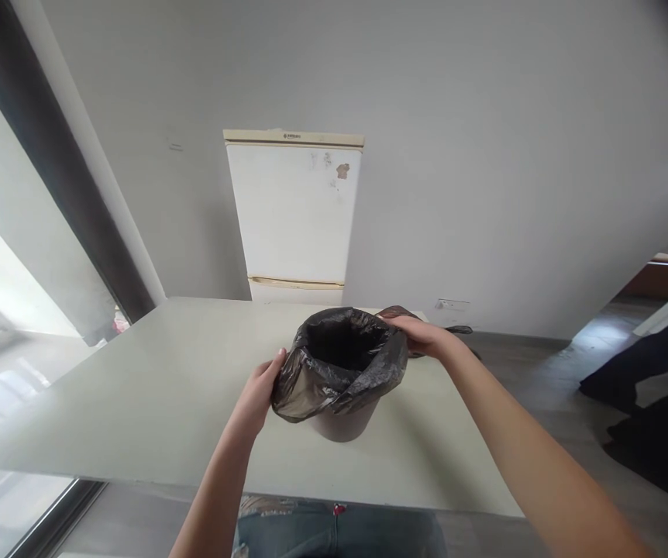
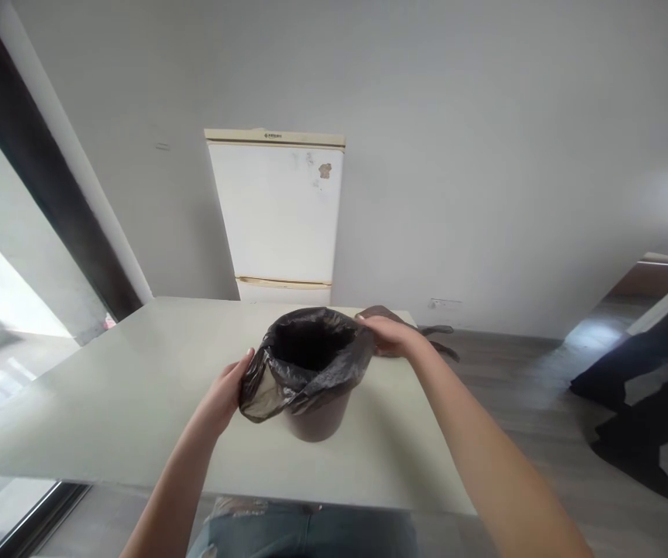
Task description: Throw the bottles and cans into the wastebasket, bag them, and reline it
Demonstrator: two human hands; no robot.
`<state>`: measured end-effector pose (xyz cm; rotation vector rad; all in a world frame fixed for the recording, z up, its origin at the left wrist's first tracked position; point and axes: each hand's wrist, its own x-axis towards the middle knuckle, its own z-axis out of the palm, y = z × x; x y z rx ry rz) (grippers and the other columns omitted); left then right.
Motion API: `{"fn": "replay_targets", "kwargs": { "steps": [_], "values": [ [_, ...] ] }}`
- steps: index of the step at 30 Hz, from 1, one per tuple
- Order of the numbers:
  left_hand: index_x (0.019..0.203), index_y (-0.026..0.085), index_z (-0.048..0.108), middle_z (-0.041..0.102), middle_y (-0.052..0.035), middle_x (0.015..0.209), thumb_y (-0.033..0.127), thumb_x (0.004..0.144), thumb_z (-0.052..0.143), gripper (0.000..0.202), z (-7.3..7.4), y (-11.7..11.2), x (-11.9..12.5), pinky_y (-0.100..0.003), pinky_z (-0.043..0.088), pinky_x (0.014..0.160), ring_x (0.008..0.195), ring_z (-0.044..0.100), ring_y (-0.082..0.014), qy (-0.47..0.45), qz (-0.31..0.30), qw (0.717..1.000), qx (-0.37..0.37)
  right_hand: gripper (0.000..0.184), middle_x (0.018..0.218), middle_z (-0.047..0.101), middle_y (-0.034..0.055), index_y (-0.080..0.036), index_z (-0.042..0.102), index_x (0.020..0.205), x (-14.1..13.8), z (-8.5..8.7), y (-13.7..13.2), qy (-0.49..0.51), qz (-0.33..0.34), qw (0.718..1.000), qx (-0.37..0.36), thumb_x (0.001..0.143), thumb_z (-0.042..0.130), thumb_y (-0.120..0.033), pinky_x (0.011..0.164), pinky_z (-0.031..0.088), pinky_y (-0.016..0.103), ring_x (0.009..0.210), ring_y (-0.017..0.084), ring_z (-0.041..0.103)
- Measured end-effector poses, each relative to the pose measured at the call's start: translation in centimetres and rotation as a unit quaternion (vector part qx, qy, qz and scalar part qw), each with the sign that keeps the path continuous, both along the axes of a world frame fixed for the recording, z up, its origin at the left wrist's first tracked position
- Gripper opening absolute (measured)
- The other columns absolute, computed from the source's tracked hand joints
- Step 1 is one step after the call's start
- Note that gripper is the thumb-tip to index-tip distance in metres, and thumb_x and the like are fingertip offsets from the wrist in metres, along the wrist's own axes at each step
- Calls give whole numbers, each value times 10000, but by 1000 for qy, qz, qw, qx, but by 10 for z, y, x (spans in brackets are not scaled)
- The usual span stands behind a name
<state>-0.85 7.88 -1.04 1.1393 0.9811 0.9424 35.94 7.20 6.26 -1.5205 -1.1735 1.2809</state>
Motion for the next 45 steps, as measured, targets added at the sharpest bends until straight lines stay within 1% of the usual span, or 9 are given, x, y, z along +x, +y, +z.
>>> {"fn": "replay_targets", "kwargs": {
  "steps": [4,9,14,18,24,29,34,41,45],
  "values": [
    [1155,153,765,790,-135,1062,541,798,849,534,-19,-24,-4,-324,583,839,977,743,-273,-152,-48,985,-70,273,800,710,34,-180,733,921,15,-12,-41,92,23,995,-36,807,826,-411,513,445,213,652,131,616],
    [1218,215,751,787,-101,1168,380,742,916,530,-53,-29,4,-288,606,819,989,755,-252,-210,-6,974,-86,246,958,761,23,-234,727,1031,6,-38,-65,312,-73,947,0,820,835,-301,760,605,309,801,159,701],
    [1282,232,721,779,-97,1196,460,815,848,534,-70,-14,16,-279,620,763,1024,753,-257,-194,51,976,-85,199,513,446,-88,-211,580,759,-15,-64,-52,380,-149,913,13,796,774,-190,377,371,163,388,49,300],
    [1282,240,727,750,-74,1293,493,874,779,482,-71,-8,21,-297,626,846,1160,716,-263,-222,73,968,-89,355,476,339,-98,-224,422,639,-33,-79,-39,360,-171,917,2,795,738,-265,320,233,167,375,44,204],
    [1353,248,672,717,-99,1345,624,915,673,577,-69,-14,19,-386,595,969,1247,674,-305,-144,85,985,-33,251,909,712,27,-228,671,1001,-38,-91,-44,254,-153,952,79,848,733,-418,627,564,268,765,177,650],
    [1413,241,586,592,-131,1479,629,1022,496,558,-48,-29,12,-425,463,1136,1396,546,-306,71,242,948,195,428,1330,632,89,-278,605,1275,-45,-75,-69,-3,-269,920,284,950,631,-555,940,571,396,1185,270,629],
    [1662,282,279,290,-141,1721,663,957,593,860,-36,-38,14,-485,296,1272,1585,276,-375,57,63,924,372,813,1722,281,64,-354,321,1631,-64,-64,-97,-45,-72,923,376,945,612,-680,1266,328,493,1574,321,301],
    [1669,259,251,388,-189,1659,549,690,922,1222,-58,-20,23,-516,330,1247,1554,315,-450,84,0,962,259,1241,1756,208,90,-381,109,1693,-64,-125,-86,-63,-25,948,312,746,888,-579,1301,224,548,1601,358,241],
    [1639,255,325,495,-186,1576,483,619,975,1231,-59,-12,22,-518,353,1228,1511,386,-455,79,-2,969,233,1353,1751,227,87,-399,99,1690,-56,-131,-84,-63,-19,953,296,657,965,-508,1297,234,557,1602,361,238]
  ]
}}
